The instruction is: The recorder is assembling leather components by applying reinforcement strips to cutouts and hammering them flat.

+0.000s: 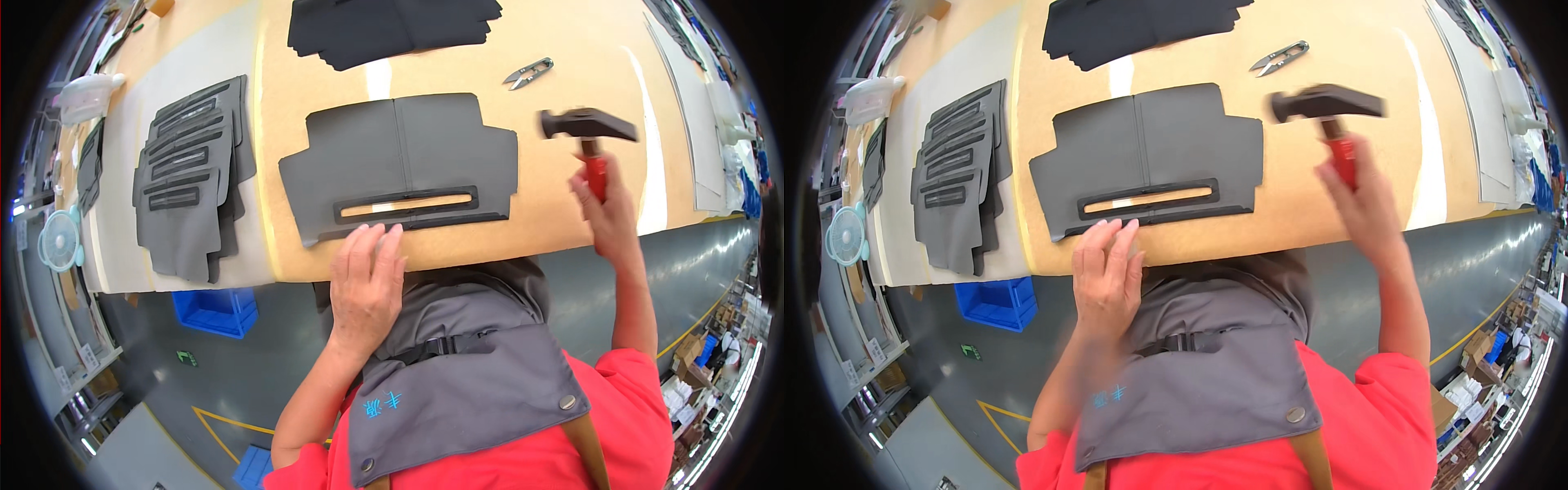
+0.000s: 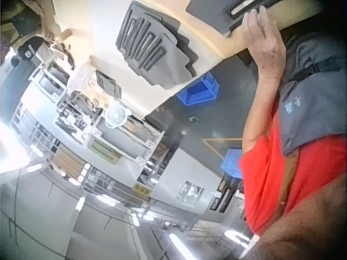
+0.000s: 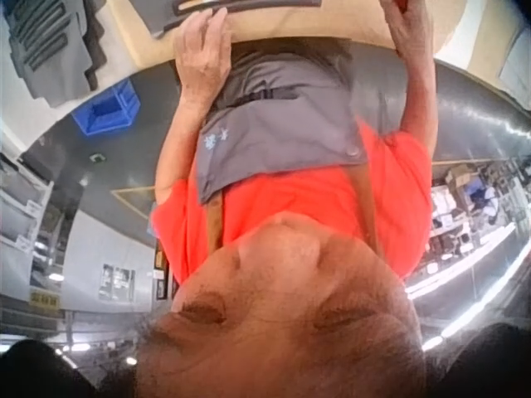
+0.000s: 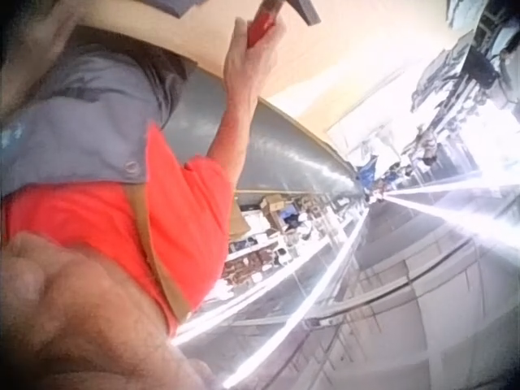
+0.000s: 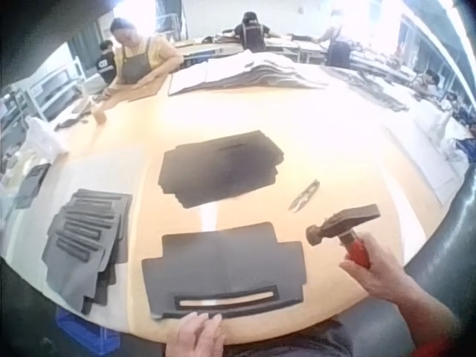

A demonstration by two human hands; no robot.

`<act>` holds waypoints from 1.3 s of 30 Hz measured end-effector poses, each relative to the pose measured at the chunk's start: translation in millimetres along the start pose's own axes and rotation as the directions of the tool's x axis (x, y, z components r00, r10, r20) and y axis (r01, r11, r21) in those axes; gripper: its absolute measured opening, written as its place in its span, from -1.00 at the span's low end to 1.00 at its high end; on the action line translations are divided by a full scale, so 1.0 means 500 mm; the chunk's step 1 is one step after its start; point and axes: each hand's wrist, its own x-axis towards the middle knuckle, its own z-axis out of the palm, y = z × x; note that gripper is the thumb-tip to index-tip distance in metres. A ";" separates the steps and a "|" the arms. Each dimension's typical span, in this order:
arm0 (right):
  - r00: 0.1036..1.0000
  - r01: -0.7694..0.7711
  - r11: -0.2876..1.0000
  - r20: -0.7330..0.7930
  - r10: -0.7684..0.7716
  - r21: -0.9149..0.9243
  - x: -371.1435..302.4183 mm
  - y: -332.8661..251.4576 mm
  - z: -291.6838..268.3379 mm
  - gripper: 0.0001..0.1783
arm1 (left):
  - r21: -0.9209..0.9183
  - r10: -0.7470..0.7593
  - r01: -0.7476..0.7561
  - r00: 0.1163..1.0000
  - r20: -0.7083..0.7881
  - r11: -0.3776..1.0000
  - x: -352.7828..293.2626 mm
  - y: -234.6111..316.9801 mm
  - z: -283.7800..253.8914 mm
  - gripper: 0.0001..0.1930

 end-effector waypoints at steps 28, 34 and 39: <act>0.713 0.701 0.626 0.315 -0.626 -0.342 -0.041 -0.129 0.130 -0.31 | -0.016 0.069 -0.072 0.988 -0.135 0.997 -0.012 -0.053 0.055 -0.54; 0.695 0.718 0.618 0.286 -0.659 -0.321 -0.044 -0.132 0.162 -0.34 | -0.007 0.089 -0.091 0.986 -0.140 0.996 -0.022 -0.049 0.058 -0.56; 0.695 0.718 0.674 0.127 -0.708 -0.175 -0.052 -0.142 0.138 -0.32 | 0.006 0.091 -0.091 0.987 -0.136 0.996 -0.023 -0.050 0.050 -0.58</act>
